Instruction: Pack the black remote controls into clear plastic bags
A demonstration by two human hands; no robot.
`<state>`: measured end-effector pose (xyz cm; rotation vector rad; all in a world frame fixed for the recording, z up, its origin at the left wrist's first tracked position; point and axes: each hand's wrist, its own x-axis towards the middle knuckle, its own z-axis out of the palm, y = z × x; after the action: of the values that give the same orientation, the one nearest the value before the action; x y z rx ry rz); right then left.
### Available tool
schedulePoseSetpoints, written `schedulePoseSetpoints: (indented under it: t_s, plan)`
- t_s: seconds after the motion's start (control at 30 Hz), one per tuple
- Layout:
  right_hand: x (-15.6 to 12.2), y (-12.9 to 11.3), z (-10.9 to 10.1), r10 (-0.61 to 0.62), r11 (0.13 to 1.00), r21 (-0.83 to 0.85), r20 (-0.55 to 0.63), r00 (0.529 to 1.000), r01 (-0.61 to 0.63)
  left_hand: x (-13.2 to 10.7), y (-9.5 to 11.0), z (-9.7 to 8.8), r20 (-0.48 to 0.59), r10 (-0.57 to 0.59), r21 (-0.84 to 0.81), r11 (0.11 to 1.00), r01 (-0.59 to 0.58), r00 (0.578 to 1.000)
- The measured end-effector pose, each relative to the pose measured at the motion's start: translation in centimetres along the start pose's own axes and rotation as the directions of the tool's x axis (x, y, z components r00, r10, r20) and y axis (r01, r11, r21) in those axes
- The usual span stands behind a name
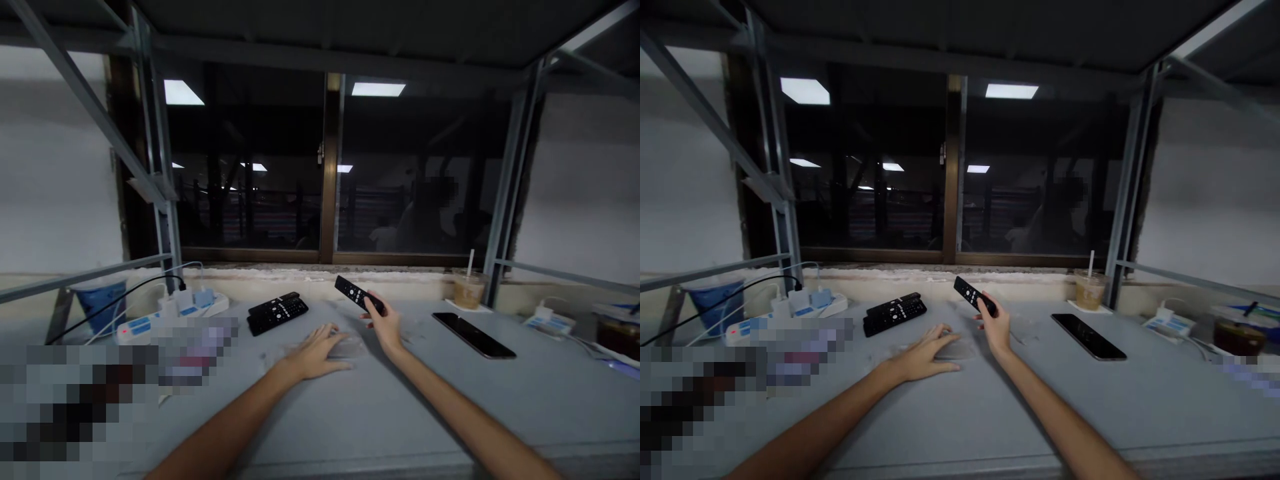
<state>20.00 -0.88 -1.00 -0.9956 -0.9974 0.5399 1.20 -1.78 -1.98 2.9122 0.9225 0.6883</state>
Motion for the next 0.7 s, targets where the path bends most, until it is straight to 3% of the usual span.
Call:
schedulePoseSetpoints:
  t_s: [0.13, 0.3, 0.53, 0.7]
  plan:
    - [-0.9, 0.5, 0.4, -0.039, 0.991, -0.122, 0.138, 0.990, 0.056, 0.3, -0.5, -0.2, 0.058, 0.030, 0.077, 0.996, -0.034, 0.998]
    - [-1.2, 0.2, 0.3, -0.220, 0.926, -0.241, 0.284, 0.933, 0.291, 0.4, -1.1, -1.9, 0.001, -0.063, 0.283, 0.957, 0.060, 0.998]
    - [0.1, 0.1, -1.1, -0.526, 0.726, -0.304, 0.331, 0.783, 0.616, 0.4, -2.0, -3.3, -0.165, -0.176, 0.412, 0.882, 0.230, 0.971]
    - [0.9, -0.7, -2.2, -0.658, 0.479, -0.380, 0.442, 0.610, 0.791, 0.4, -2.2, -3.0, -0.235, -0.209, 0.417, 0.860, 0.292, 0.949]
